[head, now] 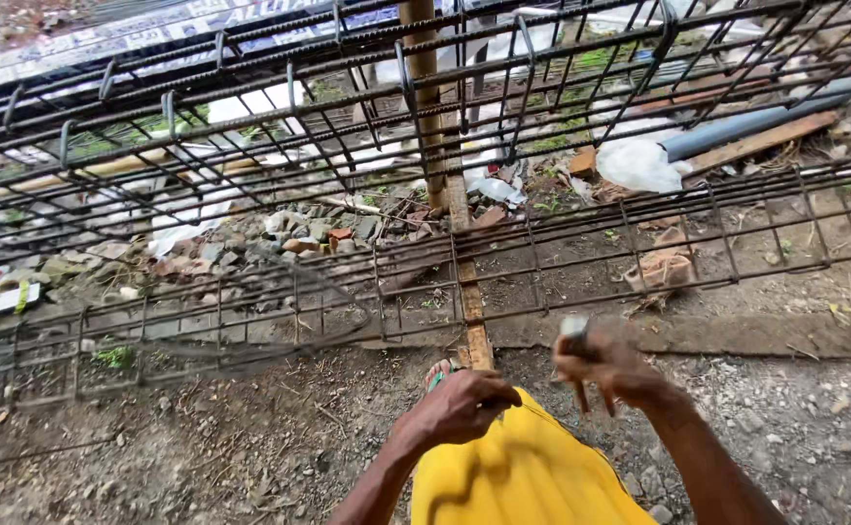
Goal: The person uses pliers to twist and secure wire ties at intersections of a rebar grid. They repeatedly position the wire, twist it with the pliers, and move to the next intersection along the grid.
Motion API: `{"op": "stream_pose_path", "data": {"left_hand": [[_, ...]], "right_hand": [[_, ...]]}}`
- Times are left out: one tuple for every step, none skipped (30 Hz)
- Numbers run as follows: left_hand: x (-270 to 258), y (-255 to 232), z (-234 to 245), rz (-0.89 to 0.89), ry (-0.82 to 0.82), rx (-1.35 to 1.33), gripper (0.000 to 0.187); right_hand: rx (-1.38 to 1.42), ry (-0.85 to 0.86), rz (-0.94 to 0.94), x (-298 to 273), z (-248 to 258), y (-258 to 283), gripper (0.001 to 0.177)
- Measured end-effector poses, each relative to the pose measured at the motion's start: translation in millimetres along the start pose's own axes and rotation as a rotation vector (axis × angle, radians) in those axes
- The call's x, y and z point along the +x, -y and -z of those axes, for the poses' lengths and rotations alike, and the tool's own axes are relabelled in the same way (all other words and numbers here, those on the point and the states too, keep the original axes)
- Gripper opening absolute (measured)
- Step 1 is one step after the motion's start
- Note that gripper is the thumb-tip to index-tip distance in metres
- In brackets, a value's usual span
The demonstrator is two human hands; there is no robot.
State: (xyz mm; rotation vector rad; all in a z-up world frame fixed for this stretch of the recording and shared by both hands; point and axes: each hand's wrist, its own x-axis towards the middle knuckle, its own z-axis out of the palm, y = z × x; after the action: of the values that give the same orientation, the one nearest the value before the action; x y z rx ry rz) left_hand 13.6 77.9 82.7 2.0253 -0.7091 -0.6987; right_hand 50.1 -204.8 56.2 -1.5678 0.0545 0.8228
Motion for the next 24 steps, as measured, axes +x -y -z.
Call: {"op": "stream_pose_path", "data": {"left_hand": [[5.1,10.5,6.2,-0.053,-0.056,0.009,0.027],[5.3,20.8,8.2,-0.099,-0.107,0.011,0.027],[2.4,32.7,14.2,-0.100,-0.096,0.000,0.027],[5.5,45.4,23.2,-0.115,-0.170,-0.005,0.020],[9.3,58.0,32.3,-0.131,-0.243,-0.011,0.015],[12.7,82.5,29.9,-0.135,-0.235,-0.022,0.015],[16.0,106.9,27.0,-0.181,-0.286,0.033,0.011],[18.6,131.9,23.4,-0.225,-0.341,0.089,0.008],[18.3,137.6,24.8,-0.227,-0.335,0.078,0.008],[18.8,142.9,28.4,-0.226,-0.319,0.052,0.013],[19.9,147.4,31.5,-0.225,-0.303,0.026,0.018],[21.2,145.9,41.7,-0.230,-0.295,0.020,0.018],[23.2,144.2,50.9,-0.278,-0.343,0.099,0.016],[20.2,141.3,55.8,-0.320,-0.384,0.172,0.017],[17.3,146.2,46.8,-0.320,-0.369,0.160,0.017],[20.9,151.5,41.6,-0.149,-0.490,0.138,0.012],[24.7,156.1,36.0,0.024,-0.607,0.114,0.020],[30.0,159.6,29.7,0.022,-0.599,0.108,0.020],[34.9,163.1,22.5,0.244,-0.572,-0.229,0.032],[37.3,167.7,14.2,0.468,-0.536,-0.564,0.047],[41.7,170.7,12.6,0.474,-0.532,-0.567,0.047],[49.0,173.0,12.9,0.445,-0.535,-0.869,0.042],[56.1,174.6,13.1,0.409,-0.530,-1.170,0.048],[59.9,165.5,23.8,0.408,-0.536,-1.175,0.048]], "right_hand": [[-0.017,0.051,-0.035,15.9,-11.8,-4.4,0.010],[-0.028,0.106,-0.081,28.6,-27.4,-13.0,0.008],[-0.022,0.098,-0.093,29.1,-49.8,-1.0,0.008],[-0.081,0.045,-0.035,33.6,-67.5,14.0,0.012],[-0.140,-0.008,0.021,38.9,-84.8,29.1,0.017],[-0.138,-0.016,0.009,44.4,-92.4,25.8,0.017],[-0.073,-0.105,0.066,49.8,-100.2,22.4,0.021],[-0.009,-0.192,0.125,56.0,-108.5,18.4,0.028],[-0.009,-0.199,0.115,61.3,-114.3,17.5,0.028],[-0.021,-0.255,0.111,67.2,-119.9,17.7,0.018],[-0.034,-0.311,0.106,72.4,-124.7,17.9,0.010],[-0.033,-0.320,0.101,80.0,-123.5,16.8,0.010],[-0.038,-0.330,0.049,87.0,-121.5,14.9,0.015],[-0.035,-0.339,-0.012,89.1,-123.1,9.6,0.022],[-0.027,-0.347,-0.027,86.4,-122.4,2.1,0.022],[-0.153,-0.380,0.032,87.9,-116.3,-2.4,0.025],[-0.279,-0.410,0.091,88.6,-109.7,-6.7,0.028],[-0.277,-0.416,0.082,90.7,-108.8,-4.7,0.028],[-0.371,-0.435,0.105,92.5,-107.9,-3.3,0.027],[-0.464,-0.444,0.129,95.2,-108.4,-3.7,0.028],[-0.462,-0.442,0.122,98.7,-107.6,-21.0,0.028],[-0.507,-0.422,0.123,103.2,-104.5,-36.0,0.027],[-0.552,-0.401,0.124,107.0,-101.3,-50.8,0.026],[-0.558,-0.396,0.124,105.8,-101.7,-38.2,0.026]]}}
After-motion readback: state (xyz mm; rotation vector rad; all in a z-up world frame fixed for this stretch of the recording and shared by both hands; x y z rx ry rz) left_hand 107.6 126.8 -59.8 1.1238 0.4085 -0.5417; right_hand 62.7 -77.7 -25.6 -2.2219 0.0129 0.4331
